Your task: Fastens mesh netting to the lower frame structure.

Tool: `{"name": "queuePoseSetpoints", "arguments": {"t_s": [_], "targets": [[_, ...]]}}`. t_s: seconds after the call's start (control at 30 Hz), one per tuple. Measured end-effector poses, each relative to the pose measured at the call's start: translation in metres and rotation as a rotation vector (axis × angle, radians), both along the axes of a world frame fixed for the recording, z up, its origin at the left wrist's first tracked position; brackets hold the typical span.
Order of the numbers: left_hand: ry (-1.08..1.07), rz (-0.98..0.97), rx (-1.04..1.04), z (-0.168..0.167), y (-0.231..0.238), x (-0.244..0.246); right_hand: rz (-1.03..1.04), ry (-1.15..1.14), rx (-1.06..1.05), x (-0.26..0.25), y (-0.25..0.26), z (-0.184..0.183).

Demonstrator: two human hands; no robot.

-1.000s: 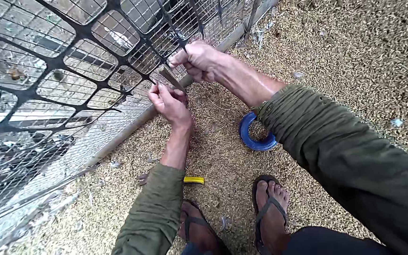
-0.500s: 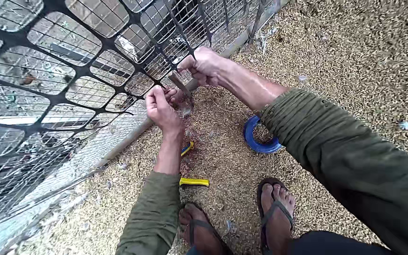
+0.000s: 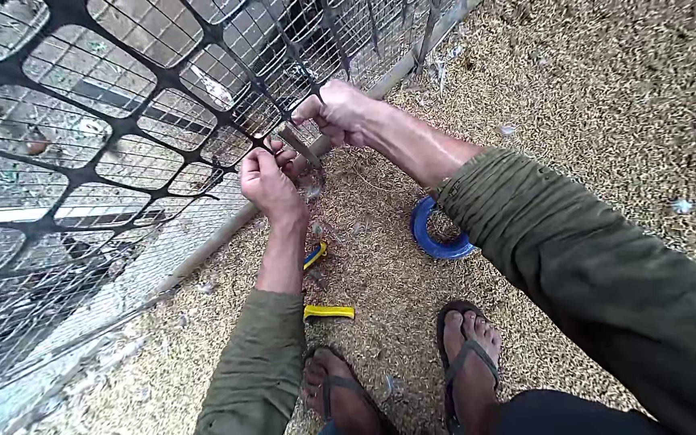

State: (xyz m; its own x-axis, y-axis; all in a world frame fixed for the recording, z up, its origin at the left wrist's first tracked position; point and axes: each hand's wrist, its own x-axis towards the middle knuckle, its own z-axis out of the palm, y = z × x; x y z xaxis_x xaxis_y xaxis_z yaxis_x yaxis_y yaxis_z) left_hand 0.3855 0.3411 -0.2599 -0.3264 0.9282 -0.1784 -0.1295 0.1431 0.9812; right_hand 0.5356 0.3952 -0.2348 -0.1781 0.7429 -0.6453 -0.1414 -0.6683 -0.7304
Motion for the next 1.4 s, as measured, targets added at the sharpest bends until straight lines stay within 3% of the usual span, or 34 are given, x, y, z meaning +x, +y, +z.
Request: {"name": "queuePoseSetpoints", "arguments": {"t_s": [0.4,0.6,0.83,1.03,1.17,1.4], "targets": [[0.115,-0.125,-0.021,-0.032,-0.022,-0.014,-0.009,-0.025,0.136,0.007,-0.012,-0.008],[-0.042,-0.264,-0.048,-0.034,-0.018,-0.009,-0.091,-0.138,0.203,0.011,-0.024,-0.013],[-0.048,-0.204,0.000,-0.041,-0.030,-0.007,-0.243,-0.281,0.269,0.011,-0.050,-0.033],[-0.062,-0.202,0.003,-0.041,-0.034,0.001,-0.257,-0.335,0.280,0.012,-0.072,-0.041],[-0.074,-0.178,0.005,-0.040,-0.034,0.006,-0.340,-0.231,0.247,0.011,-0.071,-0.044],[-0.056,-0.170,0.002,-0.038,-0.036,0.008,-0.334,-0.313,0.225,0.006,-0.064,-0.046]]}}
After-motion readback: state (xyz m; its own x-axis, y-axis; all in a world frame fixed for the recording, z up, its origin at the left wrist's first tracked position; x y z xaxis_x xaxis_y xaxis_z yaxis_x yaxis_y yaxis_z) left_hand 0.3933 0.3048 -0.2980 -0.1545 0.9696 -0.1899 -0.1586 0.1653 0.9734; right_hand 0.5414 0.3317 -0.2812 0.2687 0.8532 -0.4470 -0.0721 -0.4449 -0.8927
